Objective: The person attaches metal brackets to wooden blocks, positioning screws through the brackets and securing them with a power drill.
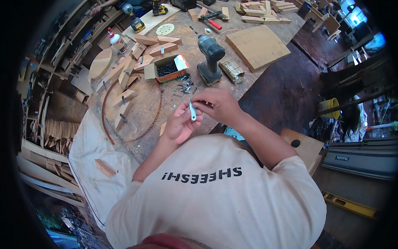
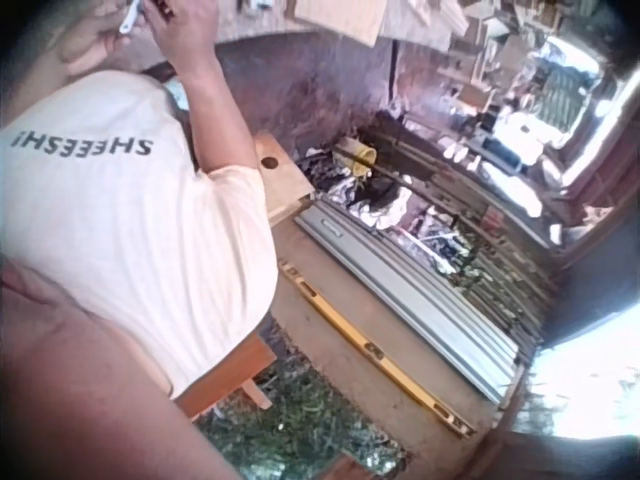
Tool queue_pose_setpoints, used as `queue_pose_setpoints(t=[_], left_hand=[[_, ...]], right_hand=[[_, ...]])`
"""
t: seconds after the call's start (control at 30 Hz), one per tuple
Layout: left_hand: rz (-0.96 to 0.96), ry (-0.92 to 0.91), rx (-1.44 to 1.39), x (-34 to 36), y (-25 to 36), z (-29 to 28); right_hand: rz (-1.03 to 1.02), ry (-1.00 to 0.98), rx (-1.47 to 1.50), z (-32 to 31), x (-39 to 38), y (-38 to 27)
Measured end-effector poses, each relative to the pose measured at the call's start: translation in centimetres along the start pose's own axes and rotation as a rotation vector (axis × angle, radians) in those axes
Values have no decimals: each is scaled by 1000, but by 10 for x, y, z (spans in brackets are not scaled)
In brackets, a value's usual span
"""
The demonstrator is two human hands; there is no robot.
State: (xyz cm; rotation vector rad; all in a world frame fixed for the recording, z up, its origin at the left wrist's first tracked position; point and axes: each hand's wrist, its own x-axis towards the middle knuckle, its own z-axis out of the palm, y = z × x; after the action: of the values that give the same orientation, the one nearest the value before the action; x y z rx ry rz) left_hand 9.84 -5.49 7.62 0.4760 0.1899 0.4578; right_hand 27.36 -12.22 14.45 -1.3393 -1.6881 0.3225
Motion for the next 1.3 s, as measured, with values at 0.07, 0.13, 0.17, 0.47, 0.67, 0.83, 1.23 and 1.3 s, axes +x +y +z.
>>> queue_pose_setpoints(t=[0.07, 0.13, 0.17, 0.47, 0.67, 0.83, 1.23, 1.3], left_hand=[[13, 5, 20, -4, 3, -2], [37, 34, 98, -3, 7, -3], [35, 33, 93, -4, 8, -4], [15, 24, 142, -5, 13, 0], [0, 4, 114, -6, 10, -4], [13, -3, 116, -8, 13, -3], [0, 45, 143, -10, 14, 2], [-3, 52, 157, -10, 13, 0]], right_hand=[[-11, -7, -27, 4, 2, -2], [-20, -11, -56, 7, 4, -2], [-59, 5, -75, 8, 5, -2], [-184, -11, -177, 2, 6, -5], [-49, -6, -93, 1, 4, -12], [23, -22, -110, -1, 6, -13], [-233, 57, -228, 7, 7, -2], [-239, 6, -238, 7, 9, 2]])
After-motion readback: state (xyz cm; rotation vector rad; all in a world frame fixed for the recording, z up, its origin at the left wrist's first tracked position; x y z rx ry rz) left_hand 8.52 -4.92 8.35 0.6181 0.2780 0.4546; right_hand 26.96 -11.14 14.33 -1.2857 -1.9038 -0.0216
